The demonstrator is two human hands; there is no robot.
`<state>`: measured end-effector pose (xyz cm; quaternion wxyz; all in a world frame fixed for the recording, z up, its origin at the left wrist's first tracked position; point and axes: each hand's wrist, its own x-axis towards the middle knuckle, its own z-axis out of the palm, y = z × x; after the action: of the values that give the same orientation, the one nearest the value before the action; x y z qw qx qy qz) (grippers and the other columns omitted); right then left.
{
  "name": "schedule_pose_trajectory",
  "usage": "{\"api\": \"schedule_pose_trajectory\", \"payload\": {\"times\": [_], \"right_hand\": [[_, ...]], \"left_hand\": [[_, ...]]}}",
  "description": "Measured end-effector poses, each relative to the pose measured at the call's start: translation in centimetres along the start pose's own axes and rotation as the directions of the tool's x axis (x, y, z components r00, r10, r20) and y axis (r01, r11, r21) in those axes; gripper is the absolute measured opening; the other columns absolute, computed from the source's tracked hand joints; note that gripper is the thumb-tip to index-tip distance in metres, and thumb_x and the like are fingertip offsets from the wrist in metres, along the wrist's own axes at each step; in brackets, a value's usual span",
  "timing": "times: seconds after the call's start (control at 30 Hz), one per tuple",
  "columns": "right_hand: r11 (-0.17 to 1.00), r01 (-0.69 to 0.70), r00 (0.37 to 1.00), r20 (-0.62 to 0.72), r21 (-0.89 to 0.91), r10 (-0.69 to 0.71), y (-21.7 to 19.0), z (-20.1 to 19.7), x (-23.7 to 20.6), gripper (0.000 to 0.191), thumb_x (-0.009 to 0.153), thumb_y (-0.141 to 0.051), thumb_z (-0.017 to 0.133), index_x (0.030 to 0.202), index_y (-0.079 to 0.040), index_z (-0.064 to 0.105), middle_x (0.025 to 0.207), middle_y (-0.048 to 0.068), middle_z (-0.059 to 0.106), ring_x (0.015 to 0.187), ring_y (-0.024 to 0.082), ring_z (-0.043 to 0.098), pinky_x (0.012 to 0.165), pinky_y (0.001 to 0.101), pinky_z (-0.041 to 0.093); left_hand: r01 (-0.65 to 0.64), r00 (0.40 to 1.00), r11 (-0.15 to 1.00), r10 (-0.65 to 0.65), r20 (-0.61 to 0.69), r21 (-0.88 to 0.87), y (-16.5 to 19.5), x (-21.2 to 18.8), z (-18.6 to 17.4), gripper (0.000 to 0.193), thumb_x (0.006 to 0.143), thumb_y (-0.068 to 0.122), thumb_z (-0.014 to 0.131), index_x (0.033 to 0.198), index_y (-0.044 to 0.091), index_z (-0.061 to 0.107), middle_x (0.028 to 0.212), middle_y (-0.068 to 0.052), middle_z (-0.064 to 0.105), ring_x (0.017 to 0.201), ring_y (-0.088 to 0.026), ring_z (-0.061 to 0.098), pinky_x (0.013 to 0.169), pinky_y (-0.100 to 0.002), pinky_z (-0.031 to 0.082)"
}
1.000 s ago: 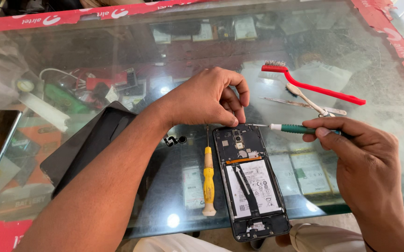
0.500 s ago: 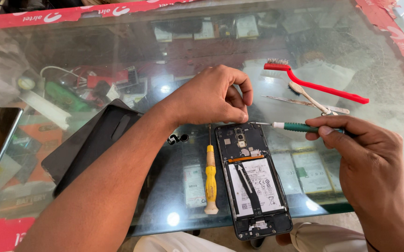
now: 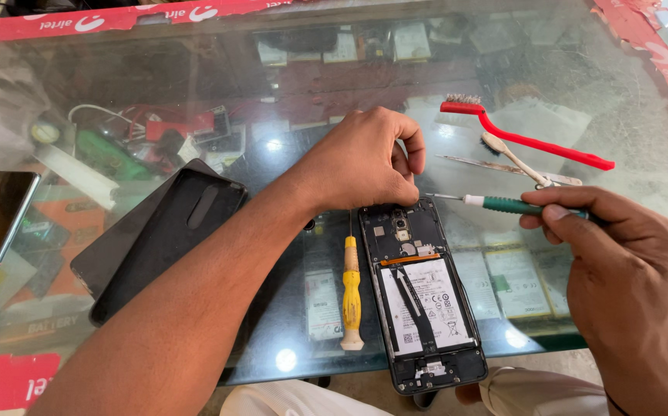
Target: The person uses a yellow-handled screwdriver to remove screws from the internal frame of a disassembled smartphone. They then use a green-handled screwdriver to continue unscrewing components near the camera module. The phone remains open on the glass counter, and the removed screws are placed nearby.
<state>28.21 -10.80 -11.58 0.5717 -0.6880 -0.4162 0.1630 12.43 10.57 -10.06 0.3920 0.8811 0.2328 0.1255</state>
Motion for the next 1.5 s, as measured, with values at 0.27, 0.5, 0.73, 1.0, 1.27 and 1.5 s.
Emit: {"api": "schedule_pose_trajectory", "payload": {"times": [0.27,0.5,0.73,1.0,1.27,1.5], "right_hand": [[0.956,0.088,0.963,-0.222,-0.280,-0.154,-1.2,0.7,-2.6,0.015,0.098,-0.001,0.073,0.112,0.006,0.072,0.096,0.013,0.071,0.074,0.009,0.057,0.061,0.0230,0.040],[0.684,0.300,0.911,-0.013,-0.665,-0.412,-0.7,1.3,-4.9,0.013,0.084,-0.005,0.085,0.092,-0.001,0.077,0.088,0.009,0.074,0.078,0.018,0.069,0.066,0.0290,0.052],[0.577,0.411,0.888,0.168,-0.706,-0.427,-2.1,2.2,-5.1,0.011,0.079,-0.013,0.084,0.089,-0.010,0.080,0.103,0.005,0.075,0.099,0.022,0.066,0.087,0.0393,0.054],[0.356,0.859,0.511,0.633,-0.367,-0.582,-4.6,7.0,-8.6,0.023,0.091,-0.023,0.064,0.108,-0.016,0.077,0.120,-0.001,0.072,0.126,0.020,0.061,0.107,0.0500,0.046],[0.289,0.854,0.516,0.631,-0.433,-0.578,-3.2,8.3,-10.1,0.021,0.093,-0.022,0.066,0.107,-0.008,0.074,0.113,0.009,0.074,0.120,0.023,0.066,0.109,0.0500,0.046],[0.341,0.876,0.482,0.584,-0.341,-0.653,-3.3,9.4,-10.7,0.013,0.097,-0.015,0.069,0.100,-0.003,0.071,0.123,0.012,0.070,0.117,0.023,0.067,0.098,0.0402,0.058]], "left_hand": [[-0.005,0.999,0.997,0.008,0.039,-0.079,-0.3,0.1,-0.5,0.023,0.064,0.010,0.084,0.084,0.008,0.072,0.076,-0.004,0.080,0.070,-0.009,0.077,0.067,-0.025,0.059],[-0.001,0.994,0.990,0.016,0.106,-0.144,-0.8,0.0,-1.0,0.026,0.068,0.004,0.081,0.092,0.004,0.071,0.081,-0.006,0.082,0.074,-0.010,0.080,0.071,-0.025,0.062],[-0.021,0.986,0.975,0.057,0.159,-0.219,-0.8,0.0,-1.5,0.032,0.064,-0.001,0.080,0.094,0.001,0.068,0.082,-0.009,0.082,0.075,-0.012,0.080,0.069,-0.025,0.065],[-0.009,0.988,0.976,0.042,0.146,-0.219,-0.8,0.0,-1.3,0.031,0.064,0.000,0.080,0.092,0.001,0.068,0.082,-0.011,0.082,0.075,-0.012,0.081,0.069,-0.025,0.065],[-0.019,0.989,0.980,0.047,0.137,-0.197,-0.7,0.0,-1.3,0.030,0.064,-0.001,0.080,0.092,0.001,0.069,0.080,-0.010,0.081,0.072,-0.012,0.079,0.065,-0.026,0.063],[-0.001,0.987,0.978,0.035,0.159,-0.208,-0.6,0.1,-1.4,0.032,0.063,-0.004,0.079,0.093,0.001,0.069,0.077,-0.010,0.080,0.067,-0.012,0.077,0.060,-0.026,0.063]]}}
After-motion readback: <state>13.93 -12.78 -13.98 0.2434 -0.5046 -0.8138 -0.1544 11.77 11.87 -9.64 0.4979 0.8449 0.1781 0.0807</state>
